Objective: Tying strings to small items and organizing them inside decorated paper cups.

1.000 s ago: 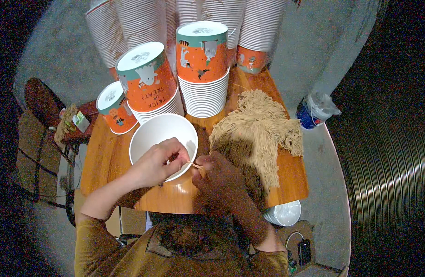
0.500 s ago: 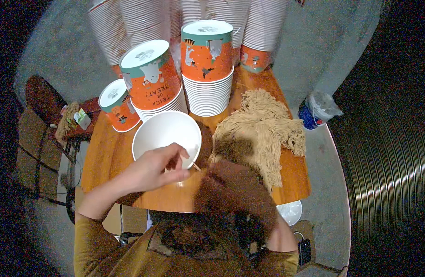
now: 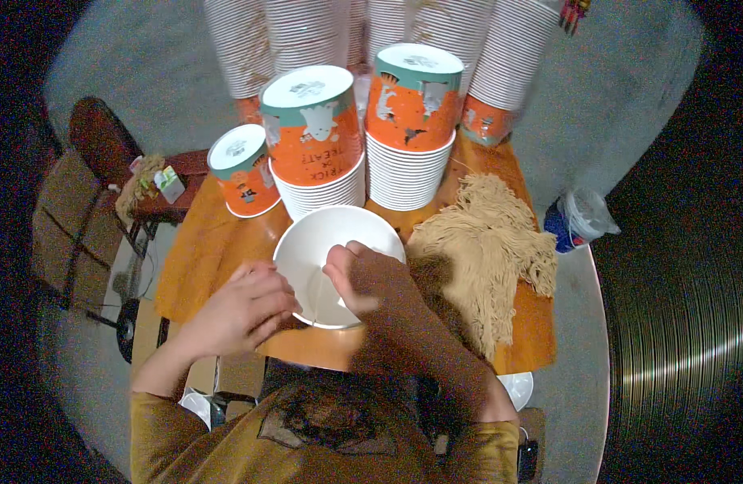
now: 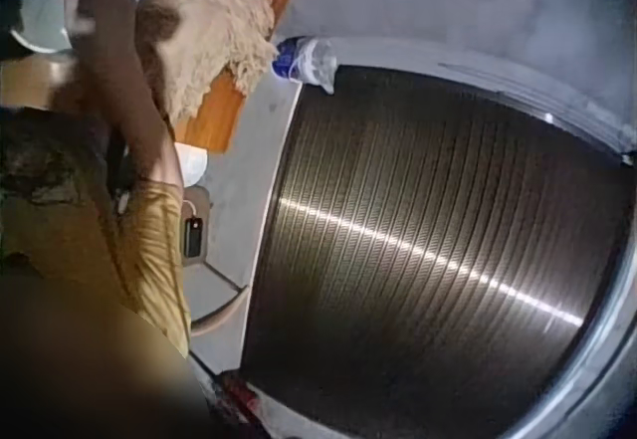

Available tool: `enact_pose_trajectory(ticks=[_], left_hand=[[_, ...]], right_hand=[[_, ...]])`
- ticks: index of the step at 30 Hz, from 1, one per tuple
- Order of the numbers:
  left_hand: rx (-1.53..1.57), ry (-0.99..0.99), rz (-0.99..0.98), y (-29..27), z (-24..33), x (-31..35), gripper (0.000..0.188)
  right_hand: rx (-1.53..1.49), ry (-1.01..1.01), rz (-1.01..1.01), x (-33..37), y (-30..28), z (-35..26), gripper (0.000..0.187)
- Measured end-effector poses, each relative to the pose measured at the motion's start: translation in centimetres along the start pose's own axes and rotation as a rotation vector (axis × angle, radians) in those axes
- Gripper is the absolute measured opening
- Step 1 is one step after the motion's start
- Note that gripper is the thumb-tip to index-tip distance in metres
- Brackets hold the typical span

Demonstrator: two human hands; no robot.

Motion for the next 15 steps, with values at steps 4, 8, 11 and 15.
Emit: enact_pose_trajectory(ticks=[4,8,11,15], left_hand=[[0.191,-0.249,0.044,0.4,-0.3,-0.3,0.010],[0.244,-0.430,0.154,2.3,-0.7,-1.8,0.009],[0.185,-0.376,0.220,3.0,-1.3,-2.2,0.010],[0.185,-0.325,0.191,2.8,-1.1,-2.0,0.013]], right_hand=[[-0.116,0.359,-0.274,-1.4,-0.2,-1.0,0.017],[-0.111,0.381,-0.260,-1.6,0.0,-0.9,0.018],[-0.119,0.372,-0.199,-1.5,0.2,-0.7,0.017],[-0.012,0.403,-0.188,-1.7,0.6,-0.2,0.015]])
Point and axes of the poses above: each hand's wrist, its own x-axis away from the middle knuckle, its own y-axis out of the palm, z = x × y, the point moved 2 cm from there along -x, towards the middle knuckle, and after that the axes turned 11 degrees about x, right-handed, at the moved point
